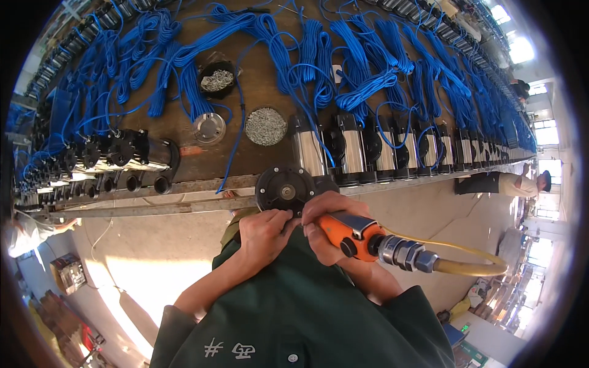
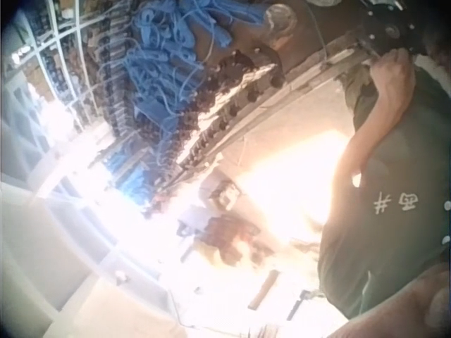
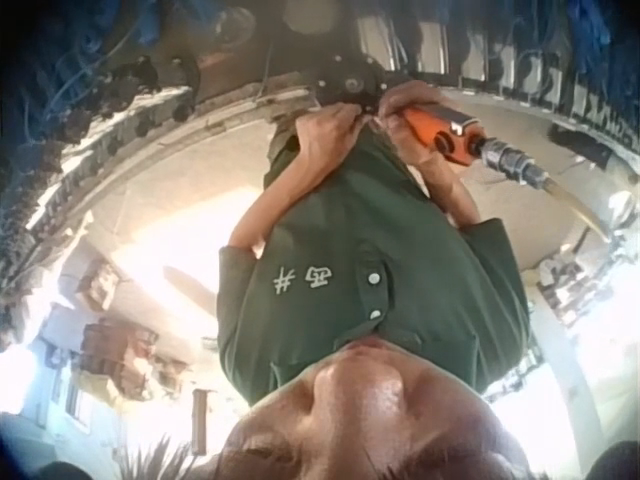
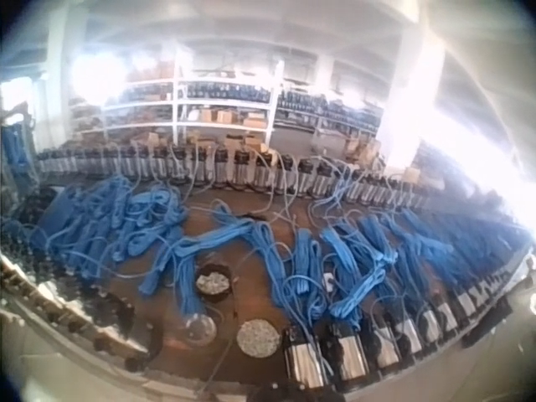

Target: The person assembles water pumps by picking up metal caps and screws from containers on a table, placing them onto the pump housing, and securing them using a pneumatic screwdriver.

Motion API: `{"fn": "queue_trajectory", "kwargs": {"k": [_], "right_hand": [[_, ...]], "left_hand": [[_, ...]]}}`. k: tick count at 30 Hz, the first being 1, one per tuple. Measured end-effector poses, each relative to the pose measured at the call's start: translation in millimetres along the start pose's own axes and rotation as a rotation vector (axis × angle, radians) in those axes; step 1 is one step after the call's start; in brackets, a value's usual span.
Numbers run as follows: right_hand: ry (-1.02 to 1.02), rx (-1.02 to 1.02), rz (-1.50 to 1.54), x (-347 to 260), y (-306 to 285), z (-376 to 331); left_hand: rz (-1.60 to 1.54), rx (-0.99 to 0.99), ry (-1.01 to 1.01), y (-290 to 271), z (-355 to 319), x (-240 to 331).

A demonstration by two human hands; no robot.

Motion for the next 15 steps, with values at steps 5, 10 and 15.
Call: {"fn": "queue_trajectory", "kwargs": {"k": [5, 10, 15], "right_hand": [[0.15, 0.022, -0.011, 2.6, 0.7, 3.5], [0.032, -0.028, -0.051, -5.4, 3.9, 10.9], [0.034, -0.009, -0.021, -1.1, 3.1, 7.8]], "left_hand": [[0.037, 0.007, -0.011, -0.6, 1.5, 0.1], [0.031, 0.034, 0.009, -1.7, 1.6, 2.4], [0.035, 0.044, 0.008, -3.3, 3.6, 5.3]]}}
Point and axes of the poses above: each hand's wrist, its own z-axis towards the middle knuckle, its own y-axis out of the palm, x = y × z, the point moved 8 cm from there along z, towards the middle knuckle, and after that the axes turned 7 degrees about x, right-handed, at the moved point
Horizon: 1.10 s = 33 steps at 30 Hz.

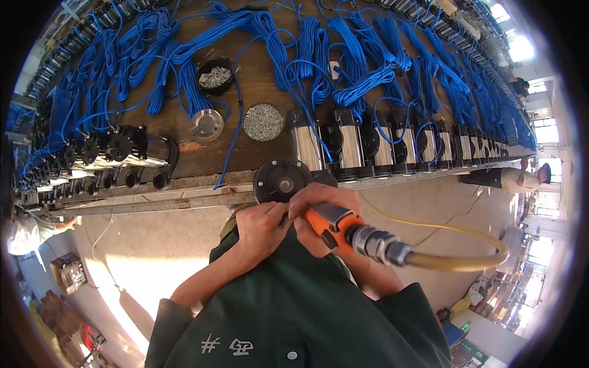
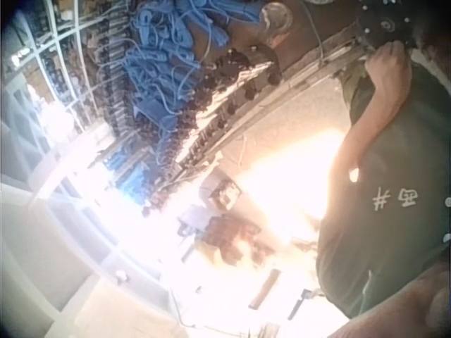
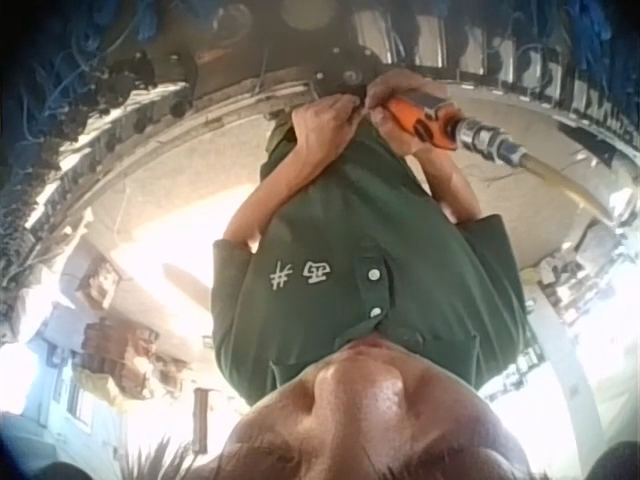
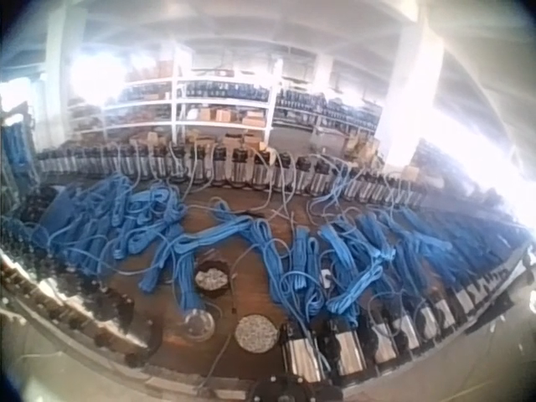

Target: The person assembles water pumps by picking up metal caps and screws from containers on a table, placing them onto the pump housing, and securing them using a pneumatic screwdriver.

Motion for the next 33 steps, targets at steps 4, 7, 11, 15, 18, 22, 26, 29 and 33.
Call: {"fn": "queue_trajectory", "kwargs": {"k": [4, 7, 11, 15, 18, 22, 26, 29, 33], "right_hand": [[0.01, 0.048, 0.021, 5.3, -0.5, -1.3], [0.009, -0.014, -0.057, 2.0, 0.5, 1.9], [0.252, 0.038, -0.014, 4.3, 1.3, 2.2], [0.175, 0.12, 0.18, -5.8, -10.2, -5.1], [-0.068, 0.218, 0.228, -12.8, -23.5, -2.5], [-0.161, 0.269, 0.275, -12.0, -43.6, -3.5], [-0.149, 0.408, 0.372, -3.2, -67.4, -11.4], [-0.134, 0.503, 0.409, 5.3, -86.3, -20.4], [-0.12, 0.601, 0.475, 14.3, -105.7, -32.6]], "left_hand": [[0.013, -0.007, 0.002, 1.0, -2.1, -1.6], [0.018, -0.016, -0.013, 0.0, -2.0, -1.4], [0.049, -0.015, -0.045, -2.2, -0.3, 0.9], [0.037, -0.004, -0.034, -1.8, 3.3, 3.7], [0.116, -0.002, -0.078, 1.1, 5.8, 2.8], [0.145, -0.034, -0.091, 1.7, 11.0, 8.0], [0.175, -0.078, -0.094, 4.5, 13.9, 12.2], [0.16, -0.139, -0.059, 10.5, 12.1, 11.5], [0.136, -0.222, -0.012, 5.5, 14.8, 7.2]]}}
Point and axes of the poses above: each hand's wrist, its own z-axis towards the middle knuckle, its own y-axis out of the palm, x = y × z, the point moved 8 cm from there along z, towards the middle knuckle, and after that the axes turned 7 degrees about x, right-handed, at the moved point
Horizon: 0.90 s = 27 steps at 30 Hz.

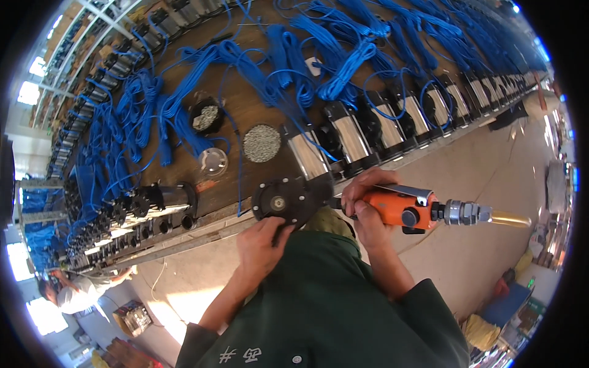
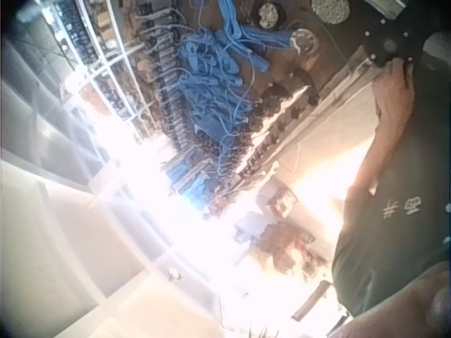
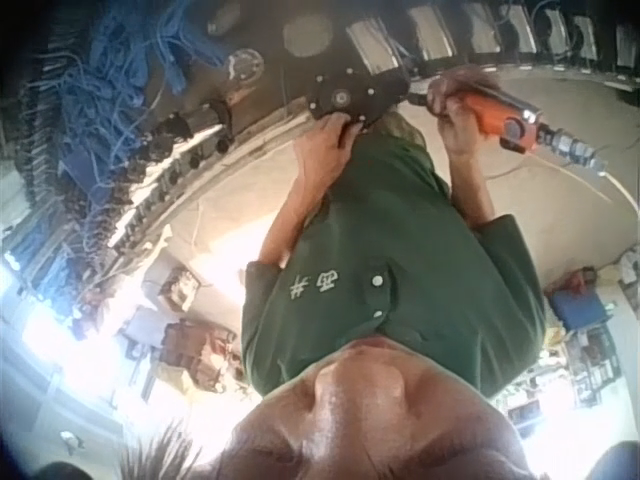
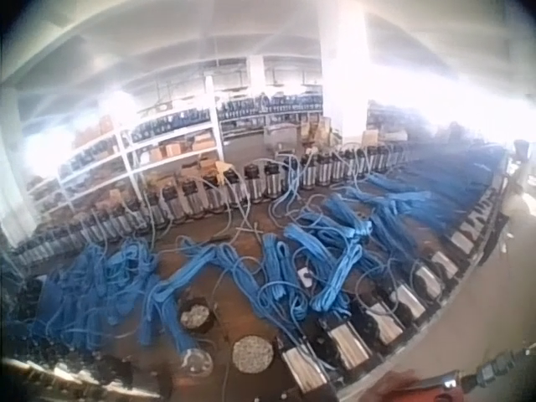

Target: The person assembles water pumps by picking up metal caps and screws from containers on a table, placing them onto the pump housing, and securing them using a pneumatic screwdriver.

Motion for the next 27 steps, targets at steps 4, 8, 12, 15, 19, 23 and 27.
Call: {"fn": "queue_trajectory", "kwargs": {"k": [4, 8, 12, 15, 19, 23, 27], "right_hand": [[-0.021, 0.061, -0.04, -2.4, -18.8, -3.7], [-0.018, 0.119, -0.044, -4.3, -34.4, -9.1], [0.0, 0.144, -0.016, -6.1, -37.7, -10.2], [0.011, 0.178, -0.028, -6.4, -43.8, -11.3], [0.033, 0.178, -0.026, -6.8, -45.8, -8.7], [0.009, 0.22, -0.056, -14.3, -53.0, -9.0], [0.021, 0.313, -0.057, -13.6, -61.5, -11.2]], "left_hand": [[-0.1, 0.036, 0.11, -21.6, 3.8, 1.5], [-0.117, 0.212, 0.005, -54.9, 34.7, -33.8], [0.208, 0.184, -0.222, -34.6, 71.7, -148.7], [0.694, 0.391, -0.264, -26.1, 95.9, -207.8], [0.581, 0.28, -0.597, -10.6, 92.1, -335.1], [0.339, 0.213, -0.607, -24.9, 101.1, -334.4], [-0.105, 0.37, -0.426, -73.2, 101.1, -173.3]]}}
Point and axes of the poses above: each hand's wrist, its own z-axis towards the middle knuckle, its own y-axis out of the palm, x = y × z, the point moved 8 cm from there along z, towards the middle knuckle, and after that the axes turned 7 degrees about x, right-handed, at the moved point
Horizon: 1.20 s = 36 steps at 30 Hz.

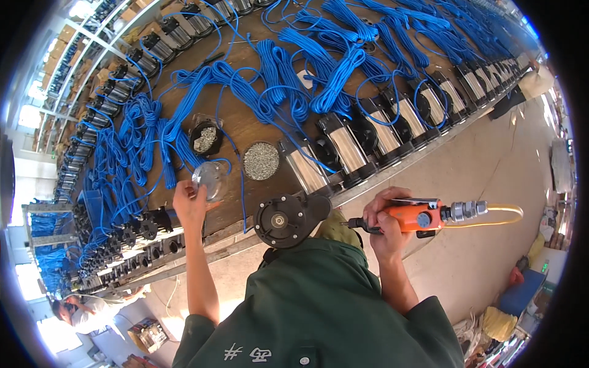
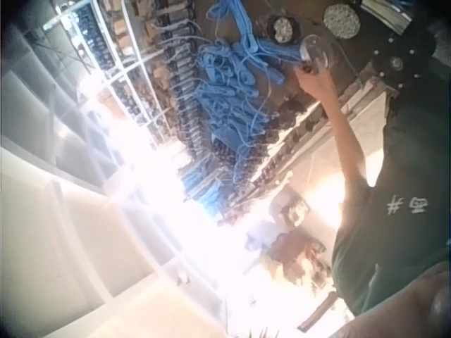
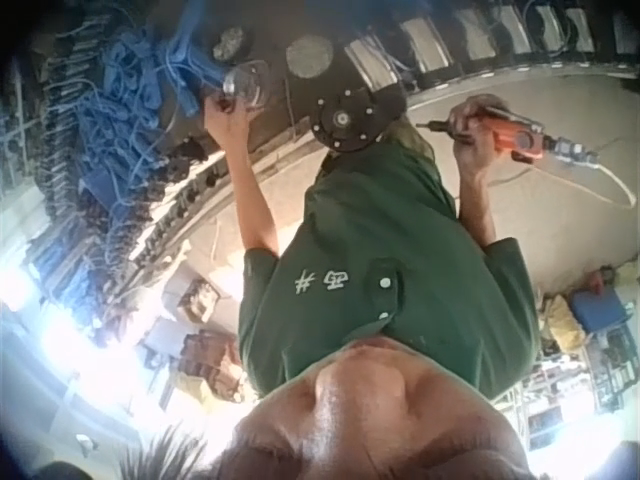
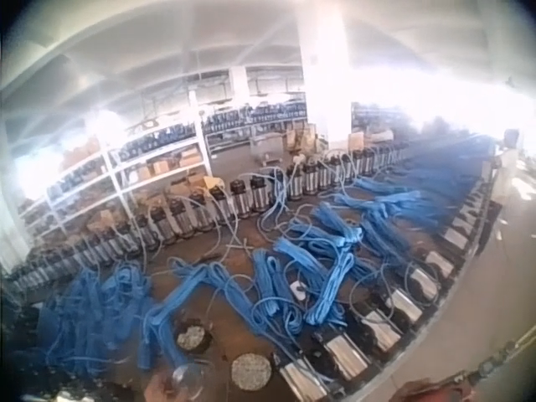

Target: The person assembles water pumps by picking up metal caps and screws from containers on a table, placing them onto the pump housing, and securing them using a pneumatic screwdriver.

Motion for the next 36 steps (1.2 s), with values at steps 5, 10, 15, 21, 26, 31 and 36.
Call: {"fn": "queue_trajectory", "kwargs": {"k": [5, 10, 15, 21, 26, 31, 36], "right_hand": [[0.072, 0.019, 0.046, 16.7, 3.2, 2.9], [0.139, -0.05, 0.063, 25.3, 13.7, 4.3], [0.166, -0.066, 0.048, 28.2, 18.5, 4.1], [0.207, -0.096, 0.057, 34.3, 25.7, 2.5], [0.197, -0.086, 0.049, 35.6, 19.0, 2.8], [0.197, -0.059, 0.044, 38.1, 13.8, 4.3], [0.222, -0.043, 0.059, 39.8, 14.3, 4.3]], "left_hand": [[0.067, 0.047, 0.685, -25.1, -106.9, 131.3], [0.162, -0.227, 0.972, 1.2, -164.1, 137.3], [0.003, -0.333, 0.717, 2.1, -157.6, 133.5], [-0.086, -0.455, 0.49, 33.6, -141.1, 125.4], [-0.134, -0.342, 0.4, 25.5, -159.1, 118.7], [-0.049, -0.306, 0.498, 29.9, -163.2, 116.1], [-0.089, -0.354, 0.503, 32.6, -157.4, 117.5]]}}
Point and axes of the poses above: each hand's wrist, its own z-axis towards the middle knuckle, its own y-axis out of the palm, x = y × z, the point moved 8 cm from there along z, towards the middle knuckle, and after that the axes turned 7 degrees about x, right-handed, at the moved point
